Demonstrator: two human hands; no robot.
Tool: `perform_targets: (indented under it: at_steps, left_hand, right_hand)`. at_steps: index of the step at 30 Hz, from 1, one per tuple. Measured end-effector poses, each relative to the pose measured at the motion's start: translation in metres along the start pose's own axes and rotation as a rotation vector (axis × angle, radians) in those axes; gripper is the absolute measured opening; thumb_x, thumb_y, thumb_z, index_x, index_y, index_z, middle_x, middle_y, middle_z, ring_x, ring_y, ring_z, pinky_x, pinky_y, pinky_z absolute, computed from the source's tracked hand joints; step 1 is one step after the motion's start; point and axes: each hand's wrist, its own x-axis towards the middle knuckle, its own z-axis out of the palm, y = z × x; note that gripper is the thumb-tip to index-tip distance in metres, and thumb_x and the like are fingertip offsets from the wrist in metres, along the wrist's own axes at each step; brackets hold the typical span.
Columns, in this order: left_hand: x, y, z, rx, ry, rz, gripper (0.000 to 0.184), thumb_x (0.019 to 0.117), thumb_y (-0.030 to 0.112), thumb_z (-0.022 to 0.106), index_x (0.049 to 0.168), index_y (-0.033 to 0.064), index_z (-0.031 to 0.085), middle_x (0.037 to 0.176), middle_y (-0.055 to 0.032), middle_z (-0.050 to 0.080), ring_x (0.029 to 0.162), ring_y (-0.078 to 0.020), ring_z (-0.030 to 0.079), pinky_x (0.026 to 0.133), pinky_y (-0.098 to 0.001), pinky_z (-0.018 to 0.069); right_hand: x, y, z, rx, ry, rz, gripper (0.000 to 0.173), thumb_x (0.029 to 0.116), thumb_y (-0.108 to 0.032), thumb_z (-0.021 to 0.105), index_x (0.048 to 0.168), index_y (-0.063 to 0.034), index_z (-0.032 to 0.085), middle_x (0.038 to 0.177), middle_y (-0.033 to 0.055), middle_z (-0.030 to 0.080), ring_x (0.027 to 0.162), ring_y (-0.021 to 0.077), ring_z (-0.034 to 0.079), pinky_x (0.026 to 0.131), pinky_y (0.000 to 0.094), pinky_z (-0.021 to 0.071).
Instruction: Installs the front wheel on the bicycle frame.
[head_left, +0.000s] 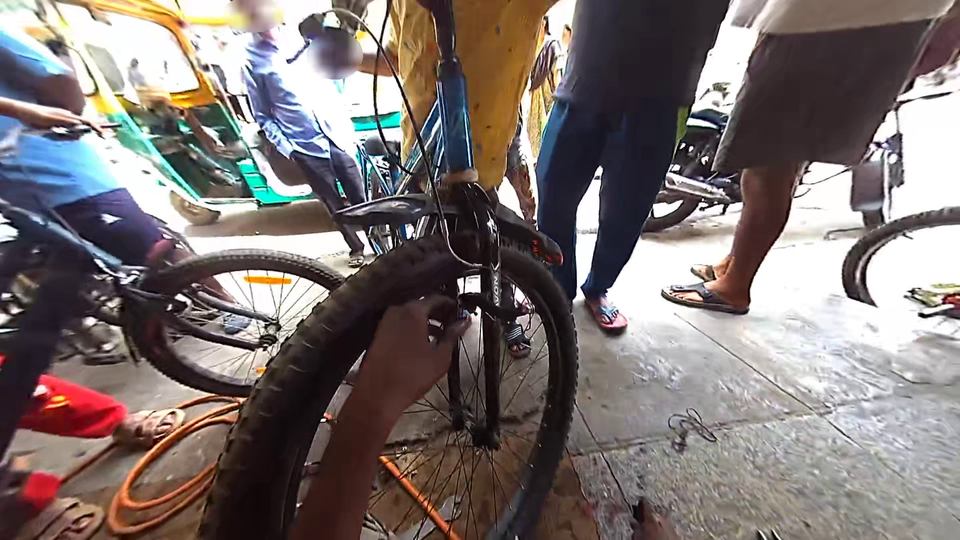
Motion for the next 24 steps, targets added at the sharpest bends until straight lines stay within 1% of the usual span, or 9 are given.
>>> perform_targets:
  at_steps: [2,3,6,10,14,16,19,21,24]
  left_hand:
    - [-0.018,0.005,0.01,-0.005,-0.086,-0.064,0.029,0.0993,0.037,0.067,0.12,0.0165,0.071,0.103,-0.0006,0.074,0.089,-0.0147,0.073,0.081,-0.0422,0.0624]
    - [-0.028,0.009,0.017,-0.036,-0.163,-0.102,0.031,0.0997,0.04,0.065,0.121,0.0179,0.071,0.104,0.0005,0.074,0.091,-0.0137,0.073,0.083,-0.0407,0.0619]
    - [-0.063,0.025,0.047,-0.132,-0.406,-0.171,0.045,0.1009,0.045,0.06,0.134,0.0147,0.065,0.115,-0.002,0.073,0.101,-0.0154,0.072,0.092,-0.0401,0.0599]
    - [-0.105,0.046,0.083,-0.361,-0.507,-0.1,0.047,0.1016,0.042,0.061,0.138,0.0125,0.063,0.122,-0.0013,0.072,0.104,-0.0092,0.071,0.092,-0.0298,0.0602]
    - [-0.127,0.052,0.105,-0.57,-0.337,-0.019,0.028,0.0999,0.031,0.067,0.121,0.0129,0.074,0.107,0.0037,0.075,0.092,-0.0028,0.072,0.083,-0.0215,0.062]
    - [-0.129,0.049,0.107,-0.604,-0.267,-0.012,0.024,0.1001,0.027,0.066,0.118,0.0127,0.075,0.104,0.0047,0.076,0.088,-0.0028,0.072,0.079,-0.0206,0.0623]
    - [-0.126,0.044,0.106,-0.558,-0.207,-0.045,0.02,0.101,0.029,0.064,0.111,0.0146,0.074,0.097,0.0065,0.075,0.078,-0.0031,0.071,0.068,-0.0199,0.0609]
    - [-0.124,0.045,0.106,-0.549,-0.204,-0.054,0.02,0.1018,0.031,0.064,0.109,0.0153,0.073,0.094,0.0063,0.074,0.073,-0.0037,0.069,0.063,-0.02,0.0599]
    - [-0.126,0.046,0.108,-0.619,-0.249,-0.037,0.022,0.1016,0.032,0.064,0.111,0.0129,0.071,0.097,0.0038,0.073,0.076,-0.0063,0.071,0.066,-0.0228,0.0628]
  right_hand:
    - [-0.019,-0.037,-0.022,0.261,0.052,-0.146,0.051,0.0992,-0.026,0.063,0.141,0.0023,0.053,0.127,0.0261,0.065,0.115,0.0414,0.066,0.099,0.0597,0.0502]
    - [-0.036,-0.058,-0.037,0.407,0.056,-0.261,0.045,0.0968,-0.025,0.067,0.132,0.0023,0.058,0.115,0.0225,0.069,0.097,0.0365,0.071,0.087,0.055,0.0572]
    - [-0.114,-0.117,-0.086,0.78,0.07,-0.692,0.029,0.0865,-0.015,0.078,0.11,-0.002,0.067,0.094,0.0087,0.072,0.067,0.0198,0.07,0.06,0.0392,0.0619]
    - [-0.191,-0.151,-0.127,0.857,0.207,-1.137,0.024,0.0843,-0.016,0.084,0.1,-0.0036,0.071,0.092,0.005,0.074,0.072,0.0143,0.072,0.062,0.0325,0.0653]
    - [-0.207,-0.151,-0.133,0.7,0.359,-1.167,0.028,0.0844,-0.017,0.082,0.106,-0.005,0.07,0.091,0.0013,0.074,0.079,0.009,0.072,0.067,0.028,0.0645]
    - [-0.208,-0.149,-0.135,0.751,0.27,-1.162,0.038,0.0835,-0.016,0.084,0.114,-0.0034,0.065,0.098,0.0047,0.073,0.081,0.0139,0.073,0.07,0.032,0.0661]
    - [-0.204,-0.143,-0.142,0.815,0.048,-1.169,0.039,0.0943,-0.023,0.076,0.124,-0.001,0.062,0.11,0.0107,0.07,0.082,0.0214,0.074,0.073,0.0383,0.0673]
    - [-0.201,-0.14,-0.144,0.807,-0.005,-1.136,0.035,0.1033,-0.033,0.062,0.116,-0.0005,0.067,0.095,0.0075,0.072,0.073,0.0172,0.071,0.064,0.0343,0.0639]
    - [-0.199,-0.141,-0.145,0.887,-0.071,-1.149,0.028,0.1079,-0.021,0.054,0.109,0.0025,0.069,0.086,0.008,0.072,0.07,0.0165,0.071,0.064,0.033,0.0645]
